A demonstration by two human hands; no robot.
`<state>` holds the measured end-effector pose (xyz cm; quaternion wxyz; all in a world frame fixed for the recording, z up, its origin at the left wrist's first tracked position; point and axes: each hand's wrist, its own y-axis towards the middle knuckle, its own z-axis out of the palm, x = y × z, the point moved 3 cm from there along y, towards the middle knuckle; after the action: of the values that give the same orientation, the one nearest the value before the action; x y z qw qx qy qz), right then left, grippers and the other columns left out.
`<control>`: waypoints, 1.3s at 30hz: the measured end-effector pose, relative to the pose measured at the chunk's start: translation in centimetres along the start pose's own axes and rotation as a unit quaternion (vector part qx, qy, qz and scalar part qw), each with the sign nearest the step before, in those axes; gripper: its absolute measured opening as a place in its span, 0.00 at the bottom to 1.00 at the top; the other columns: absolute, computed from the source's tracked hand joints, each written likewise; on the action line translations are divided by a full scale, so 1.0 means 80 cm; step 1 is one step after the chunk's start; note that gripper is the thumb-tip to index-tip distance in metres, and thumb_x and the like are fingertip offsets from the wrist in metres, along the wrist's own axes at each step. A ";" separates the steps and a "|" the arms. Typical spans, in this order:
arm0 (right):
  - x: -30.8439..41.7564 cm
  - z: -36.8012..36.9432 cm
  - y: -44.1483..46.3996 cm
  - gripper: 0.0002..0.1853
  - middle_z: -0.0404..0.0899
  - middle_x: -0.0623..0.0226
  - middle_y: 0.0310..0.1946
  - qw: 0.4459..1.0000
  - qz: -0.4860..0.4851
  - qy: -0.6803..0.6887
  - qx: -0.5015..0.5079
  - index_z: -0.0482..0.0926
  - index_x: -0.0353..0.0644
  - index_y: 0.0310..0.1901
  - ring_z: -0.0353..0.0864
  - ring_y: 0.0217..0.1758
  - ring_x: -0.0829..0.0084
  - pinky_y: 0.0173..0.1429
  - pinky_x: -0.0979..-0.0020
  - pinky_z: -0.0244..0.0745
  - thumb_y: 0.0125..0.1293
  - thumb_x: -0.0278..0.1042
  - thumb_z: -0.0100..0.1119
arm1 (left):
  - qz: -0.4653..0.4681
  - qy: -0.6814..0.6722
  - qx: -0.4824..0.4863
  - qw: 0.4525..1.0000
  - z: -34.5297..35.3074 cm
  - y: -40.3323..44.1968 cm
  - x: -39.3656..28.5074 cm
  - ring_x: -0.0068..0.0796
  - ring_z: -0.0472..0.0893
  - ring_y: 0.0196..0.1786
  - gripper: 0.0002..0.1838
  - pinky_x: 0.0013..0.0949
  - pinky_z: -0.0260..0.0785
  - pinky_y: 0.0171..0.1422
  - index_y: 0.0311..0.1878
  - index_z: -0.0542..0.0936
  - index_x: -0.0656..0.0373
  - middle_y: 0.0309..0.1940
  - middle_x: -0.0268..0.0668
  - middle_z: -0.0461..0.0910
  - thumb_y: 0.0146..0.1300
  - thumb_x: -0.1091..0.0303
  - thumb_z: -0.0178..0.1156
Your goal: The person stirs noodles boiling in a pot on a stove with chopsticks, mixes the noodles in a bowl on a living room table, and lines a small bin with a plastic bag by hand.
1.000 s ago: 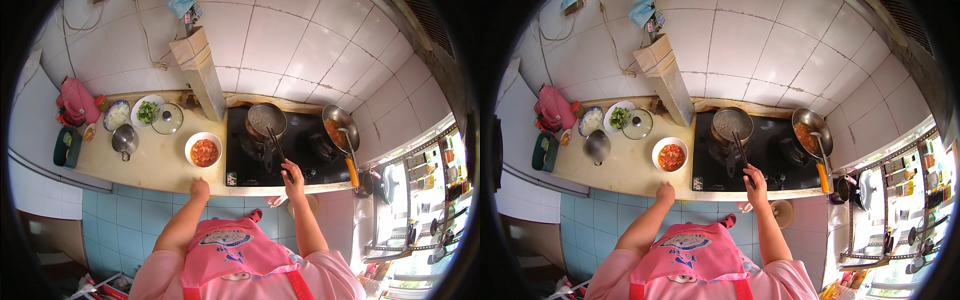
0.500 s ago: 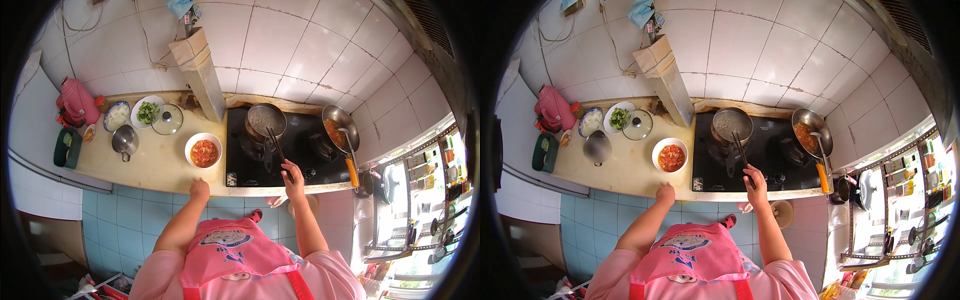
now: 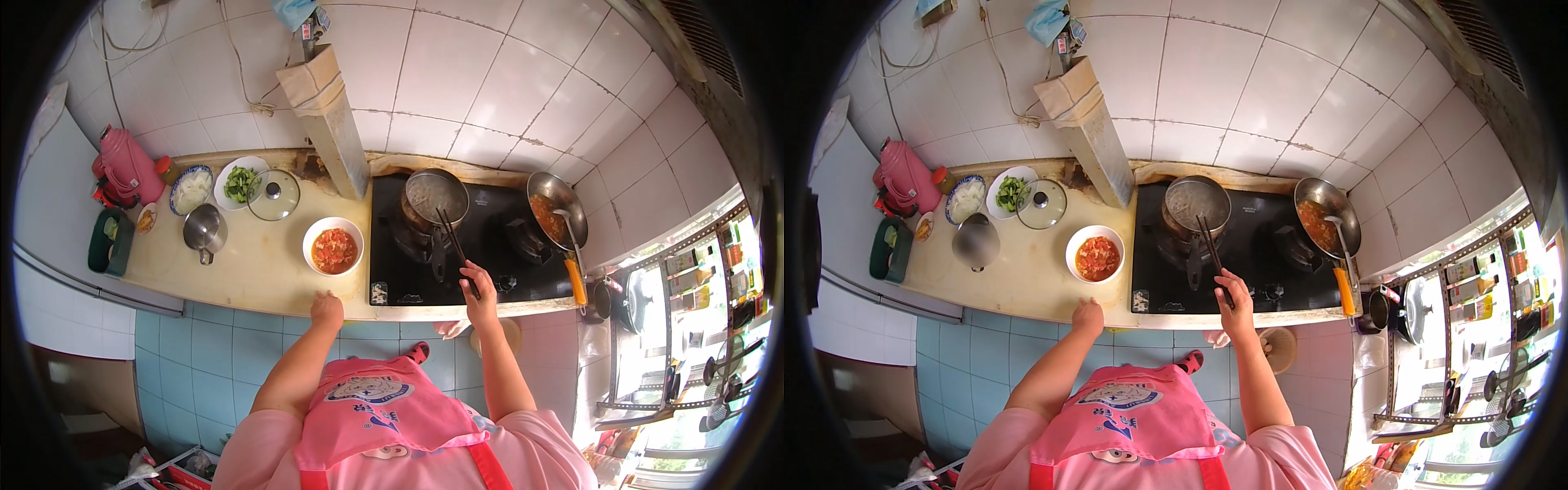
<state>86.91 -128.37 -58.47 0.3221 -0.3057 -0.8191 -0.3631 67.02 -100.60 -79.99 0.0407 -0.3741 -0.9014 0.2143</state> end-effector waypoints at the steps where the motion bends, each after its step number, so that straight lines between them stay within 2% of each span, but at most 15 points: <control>1: 0.000 0.000 0.000 0.10 0.76 0.50 0.53 1.000 0.000 -0.001 0.000 0.78 0.37 0.46 0.75 0.57 0.55 0.60 0.65 0.68 0.62 0.23 0.57 | -0.001 -0.001 -0.007 1.000 0.002 0.001 0.000 0.46 0.67 0.67 0.20 0.37 0.65 0.66 0.62 0.70 0.67 0.64 0.59 0.64 0.71 0.68 0.39; 4: -0.002 0.001 0.000 0.10 0.76 0.50 0.53 1.000 -0.004 0.001 -0.001 0.78 0.37 0.45 0.75 0.57 0.55 0.60 0.65 0.68 0.62 0.23 0.58 | -0.005 -0.007 -0.018 1.000 0.002 0.001 0.001 0.45 0.65 0.69 0.22 0.36 0.62 0.68 0.62 0.68 0.68 0.61 0.56 0.69 0.69 0.70 0.39; 10: 0.002 0.000 0.001 0.10 0.76 0.50 0.53 1.000 -0.002 -0.002 0.001 0.78 0.37 0.46 0.75 0.57 0.55 0.60 0.65 0.68 0.62 0.24 0.58 | 0.016 0.024 -0.008 1.000 -0.003 -0.002 -0.002 0.45 0.65 0.69 0.22 0.36 0.62 0.69 0.62 0.68 0.68 0.60 0.54 0.71 0.68 0.70 0.40; 14: 0.001 0.001 0.001 0.10 0.76 0.50 0.53 1.000 0.001 0.001 0.001 0.78 0.37 0.46 0.75 0.57 0.55 0.60 0.65 0.68 0.62 0.24 0.58 | -0.005 0.000 -0.020 1.000 0.010 0.007 0.002 0.45 0.65 0.69 0.22 0.35 0.62 0.69 0.62 0.68 0.68 0.59 0.54 0.72 0.68 0.70 0.41; 16: 0.001 0.000 0.002 0.10 0.76 0.50 0.53 1.000 0.000 0.002 0.000 0.78 0.37 0.46 0.75 0.57 0.55 0.60 0.65 0.68 0.62 0.24 0.58 | 0.012 0.034 -0.001 0.999 0.005 0.004 0.000 0.46 0.66 0.68 0.22 0.36 0.63 0.67 0.63 0.68 0.68 0.61 0.56 0.69 0.69 0.70 0.40; 19: 0.001 0.001 0.002 0.10 0.75 0.50 0.53 1.000 0.006 0.004 -0.001 0.77 0.37 0.46 0.75 0.57 0.55 0.60 0.65 0.67 0.62 0.24 0.58 | -0.022 0.001 0.004 1.000 -0.013 -0.008 -0.004 0.47 0.68 0.66 0.22 0.37 0.65 0.66 0.62 0.68 0.67 0.64 0.59 0.64 0.70 0.69 0.38; 22: -0.001 0.001 0.002 0.10 0.75 0.49 0.53 1.000 0.004 0.000 0.001 0.77 0.37 0.46 0.75 0.57 0.55 0.61 0.65 0.67 0.62 0.24 0.58 | -0.017 0.004 0.008 1.000 -0.013 -0.008 -0.004 0.47 0.69 0.65 0.21 0.38 0.66 0.65 0.62 0.69 0.67 0.65 0.61 0.61 0.70 0.68 0.38; 35: 0.001 0.001 0.002 0.10 0.76 0.49 0.52 1.000 -0.006 0.003 0.000 0.77 0.36 0.46 0.74 0.58 0.55 0.61 0.65 0.67 0.61 0.23 0.58 | -0.030 -0.014 -0.004 0.999 0.001 0.000 0.000 0.46 0.69 0.65 0.22 0.37 0.66 0.65 0.63 0.68 0.67 0.65 0.60 0.62 0.70 0.68 0.38; 39: 0.000 0.001 0.001 0.11 0.76 0.49 0.53 1.000 0.001 0.005 0.000 0.77 0.36 0.46 0.75 0.57 0.55 0.61 0.65 0.67 0.61 0.23 0.58 | -0.026 -0.024 -0.004 0.999 -0.003 -0.003 -0.001 0.50 0.70 0.64 0.21 0.41 0.67 0.64 0.61 0.70 0.66 0.66 0.60 0.60 0.71 0.67 0.39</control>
<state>86.95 -128.22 -58.46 0.3265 -0.3044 -0.8174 -0.3642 67.01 -100.71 -79.65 0.0234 -0.3454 -0.9123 0.2188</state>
